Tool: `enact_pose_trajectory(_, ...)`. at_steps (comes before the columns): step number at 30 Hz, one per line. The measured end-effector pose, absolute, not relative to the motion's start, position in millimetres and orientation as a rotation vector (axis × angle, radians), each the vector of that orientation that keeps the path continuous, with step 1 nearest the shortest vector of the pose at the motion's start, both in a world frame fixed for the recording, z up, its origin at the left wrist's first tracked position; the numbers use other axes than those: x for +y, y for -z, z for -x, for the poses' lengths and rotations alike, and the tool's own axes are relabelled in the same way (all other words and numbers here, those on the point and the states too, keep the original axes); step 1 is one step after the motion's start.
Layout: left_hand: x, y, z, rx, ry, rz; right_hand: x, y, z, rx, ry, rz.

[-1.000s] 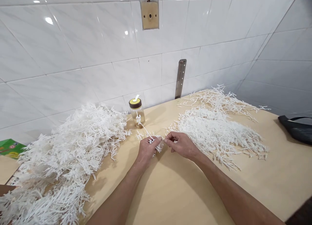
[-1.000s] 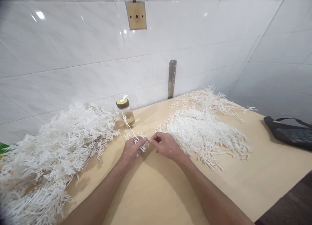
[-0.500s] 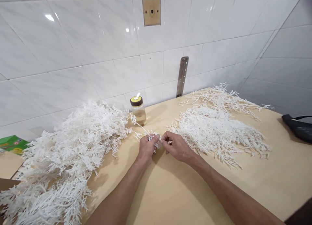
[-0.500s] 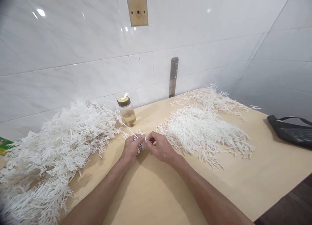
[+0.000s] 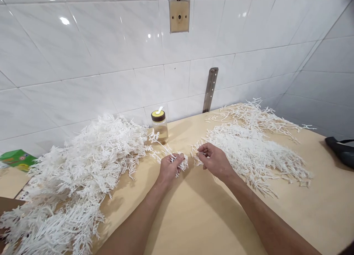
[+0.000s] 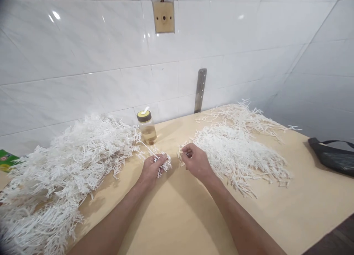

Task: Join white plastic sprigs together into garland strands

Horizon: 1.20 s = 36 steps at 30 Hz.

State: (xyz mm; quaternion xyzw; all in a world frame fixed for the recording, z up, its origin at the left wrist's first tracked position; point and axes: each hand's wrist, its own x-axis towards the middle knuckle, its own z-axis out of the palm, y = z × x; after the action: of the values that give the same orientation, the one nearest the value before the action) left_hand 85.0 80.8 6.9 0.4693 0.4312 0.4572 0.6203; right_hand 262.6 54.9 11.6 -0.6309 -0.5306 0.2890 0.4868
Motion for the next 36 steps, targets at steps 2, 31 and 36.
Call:
enact_pose_trajectory(2, 81, -6, -85, 1.005, -1.050, -1.076, 56, -10, -266, -1.312, -0.621, 1.636)
enact_pose_trajectory(31, 87, -5, -89, 1.178, -1.141, -1.068, 38, -23, -233, -1.735, -0.941, 1.468)
enact_pose_trajectory(36, 88, -2, -86, 1.141, -1.075, -1.174, 39, -28, -246, -1.798, -0.747, 1.476)
